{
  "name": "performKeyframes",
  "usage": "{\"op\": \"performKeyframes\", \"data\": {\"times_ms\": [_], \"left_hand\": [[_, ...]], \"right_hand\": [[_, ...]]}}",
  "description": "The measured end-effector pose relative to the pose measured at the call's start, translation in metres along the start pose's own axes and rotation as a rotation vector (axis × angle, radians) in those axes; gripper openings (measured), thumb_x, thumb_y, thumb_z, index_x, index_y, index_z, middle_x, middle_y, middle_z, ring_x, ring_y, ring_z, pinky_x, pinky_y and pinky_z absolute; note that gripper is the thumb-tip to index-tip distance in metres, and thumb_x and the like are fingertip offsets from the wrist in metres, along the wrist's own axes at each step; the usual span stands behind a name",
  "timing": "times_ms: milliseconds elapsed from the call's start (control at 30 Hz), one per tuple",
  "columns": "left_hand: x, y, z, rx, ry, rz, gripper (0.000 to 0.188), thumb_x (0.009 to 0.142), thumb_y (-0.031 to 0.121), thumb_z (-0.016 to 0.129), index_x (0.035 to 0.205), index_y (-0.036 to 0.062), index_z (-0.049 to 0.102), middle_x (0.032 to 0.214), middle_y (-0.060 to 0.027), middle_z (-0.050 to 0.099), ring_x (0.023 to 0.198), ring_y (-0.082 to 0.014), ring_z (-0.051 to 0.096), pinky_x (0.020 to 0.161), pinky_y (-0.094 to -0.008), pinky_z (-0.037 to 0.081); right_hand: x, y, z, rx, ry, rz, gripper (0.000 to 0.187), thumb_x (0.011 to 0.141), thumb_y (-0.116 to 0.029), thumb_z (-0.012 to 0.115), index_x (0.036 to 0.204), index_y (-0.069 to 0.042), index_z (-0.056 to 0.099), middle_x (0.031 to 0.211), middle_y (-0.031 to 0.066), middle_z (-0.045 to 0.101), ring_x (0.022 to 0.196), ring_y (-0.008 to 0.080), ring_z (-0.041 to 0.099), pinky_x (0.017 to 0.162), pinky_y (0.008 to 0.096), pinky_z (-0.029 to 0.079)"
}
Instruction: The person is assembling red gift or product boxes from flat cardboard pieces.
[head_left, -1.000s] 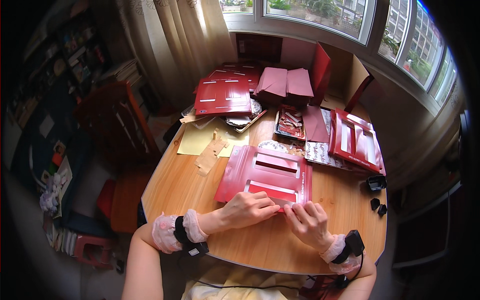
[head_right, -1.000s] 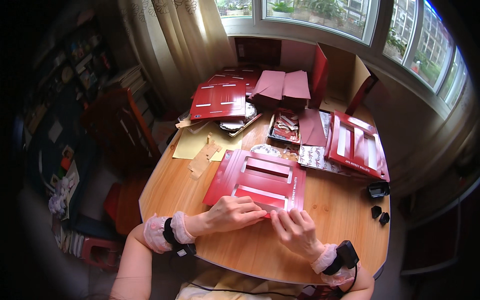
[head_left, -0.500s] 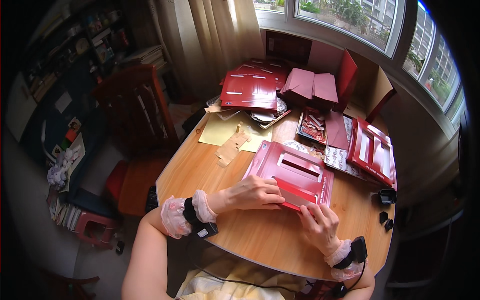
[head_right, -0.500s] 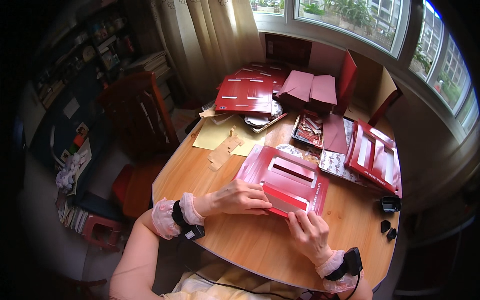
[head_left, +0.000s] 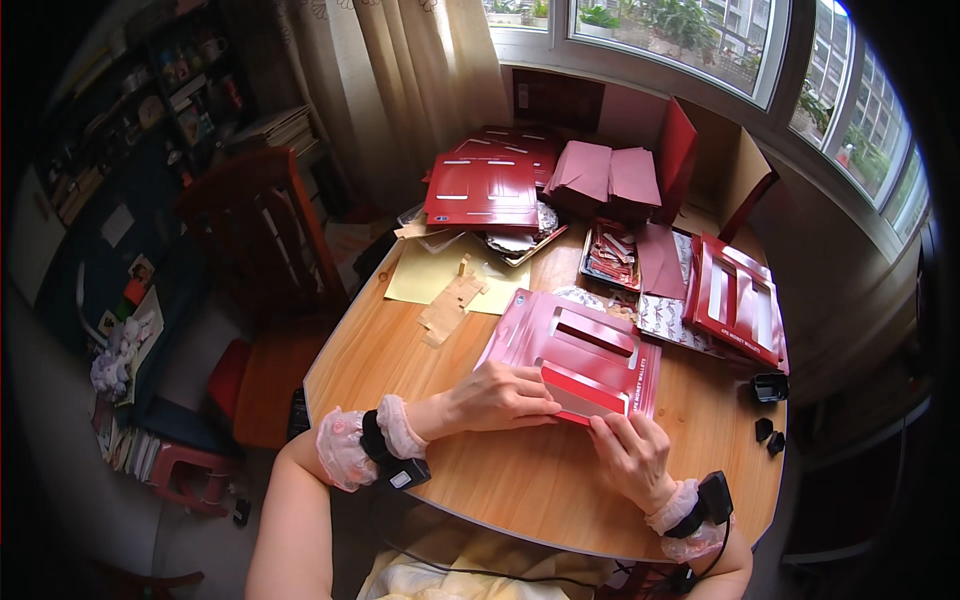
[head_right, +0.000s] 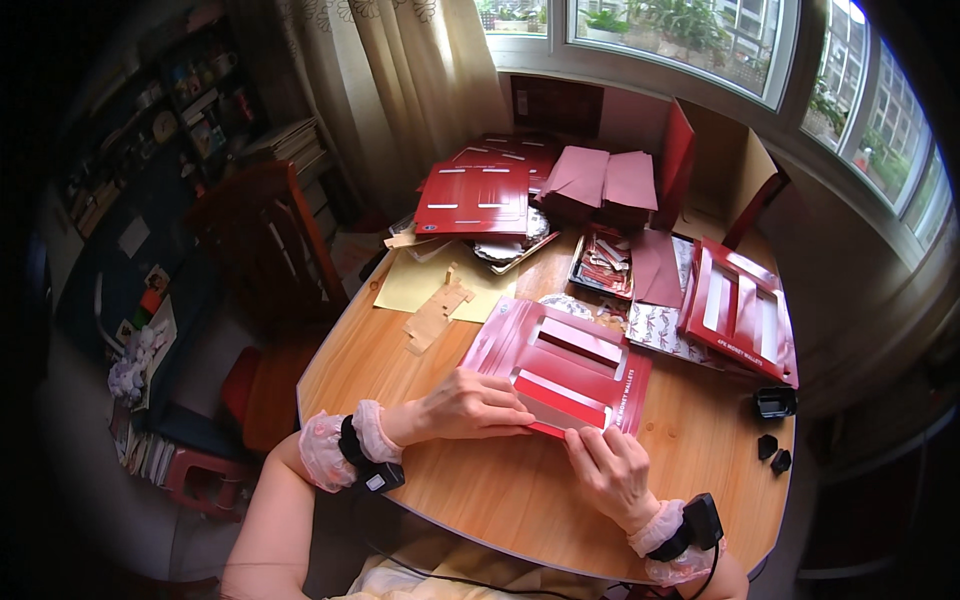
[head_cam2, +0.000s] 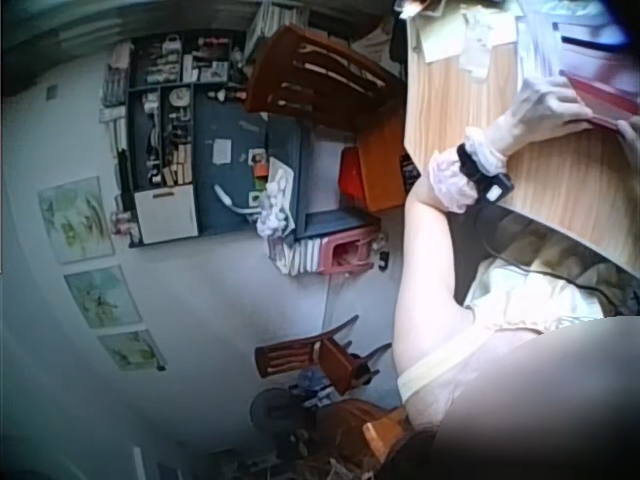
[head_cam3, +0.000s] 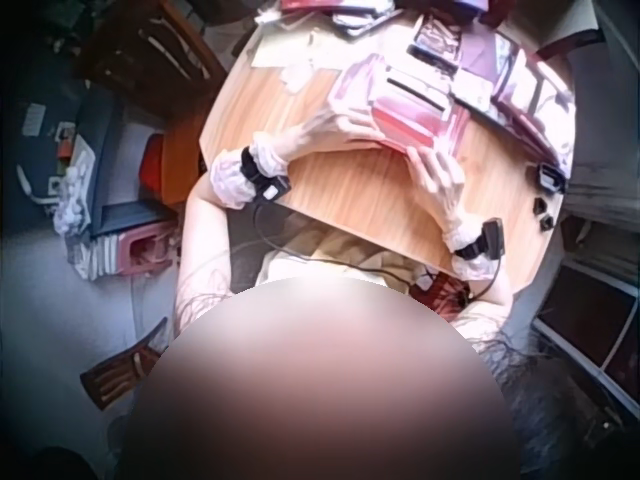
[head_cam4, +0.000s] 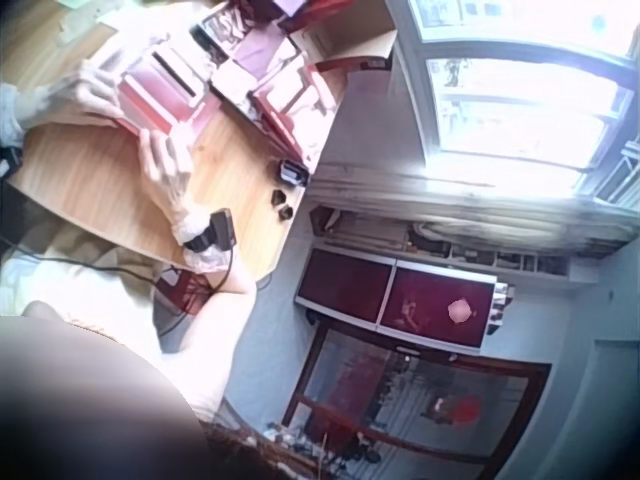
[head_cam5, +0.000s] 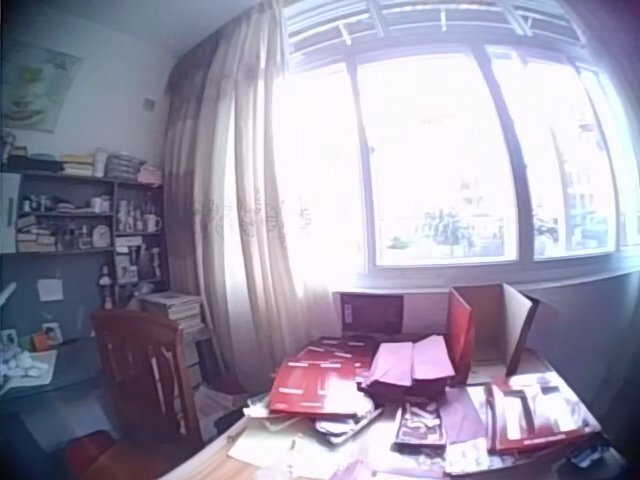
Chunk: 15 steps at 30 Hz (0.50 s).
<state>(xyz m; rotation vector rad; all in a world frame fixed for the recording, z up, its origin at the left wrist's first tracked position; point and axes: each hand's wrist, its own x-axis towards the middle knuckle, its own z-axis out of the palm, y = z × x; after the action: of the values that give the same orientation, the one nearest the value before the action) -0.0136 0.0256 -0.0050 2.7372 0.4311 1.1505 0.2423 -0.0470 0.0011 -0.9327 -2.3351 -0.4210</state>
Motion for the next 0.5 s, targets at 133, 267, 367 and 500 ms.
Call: {"op": "performKeyframes", "data": {"times_ms": [133,267,367,500], "left_hand": [[-0.002,-0.001,-0.001,0.017,-0.010,0.015,0.011,0.080,0.014,0.077,0.089,0.0087,0.074,0.081,-0.0027,0.071,0.074,-0.0163,0.069,0.059,-0.0293,0.056],[0.007,0.003,-0.013,0.099,0.021,0.066,0.011,0.082,0.016,0.074,0.090,0.0094,0.071,0.084,-0.0020,0.069,0.078,-0.0165,0.068,0.063,-0.0282,0.057],[0.005,0.001,-0.015,0.123,0.043,0.075,0.009,0.082,0.014,0.072,0.090,0.0100,0.070,0.081,-0.0014,0.068,0.075,-0.0161,0.067,0.060,-0.0280,0.056],[0.004,0.003,-0.015,0.112,0.019,0.060,0.013,0.078,0.011,0.077,0.090,0.0085,0.072,0.076,-0.0029,0.067,0.071,-0.0165,0.067,0.054,-0.0274,0.053]], "right_hand": [[0.001,-0.001,-0.002,-0.006,0.011,-0.003,0.024,0.074,-0.007,0.073,0.097,-0.003,0.069,0.084,0.0028,0.060,0.064,0.0162,0.054,0.053,0.0298,0.044],[0.000,0.001,0.000,-0.012,0.095,0.030,0.024,0.073,-0.006,0.073,0.097,-0.003,0.069,0.083,0.0028,0.060,0.062,0.0166,0.053,0.052,0.0304,0.044],[0.001,0.003,-0.002,-0.003,0.089,0.023,0.024,0.073,-0.005,0.074,0.097,-0.003,0.069,0.083,0.0029,0.060,0.061,0.0167,0.053,0.052,0.0307,0.044],[-0.002,0.005,-0.001,-0.001,0.086,0.003,0.025,0.073,-0.005,0.074,0.097,-0.003,0.069,0.083,0.0029,0.060,0.061,0.0165,0.052,0.051,0.0303,0.043]]}}
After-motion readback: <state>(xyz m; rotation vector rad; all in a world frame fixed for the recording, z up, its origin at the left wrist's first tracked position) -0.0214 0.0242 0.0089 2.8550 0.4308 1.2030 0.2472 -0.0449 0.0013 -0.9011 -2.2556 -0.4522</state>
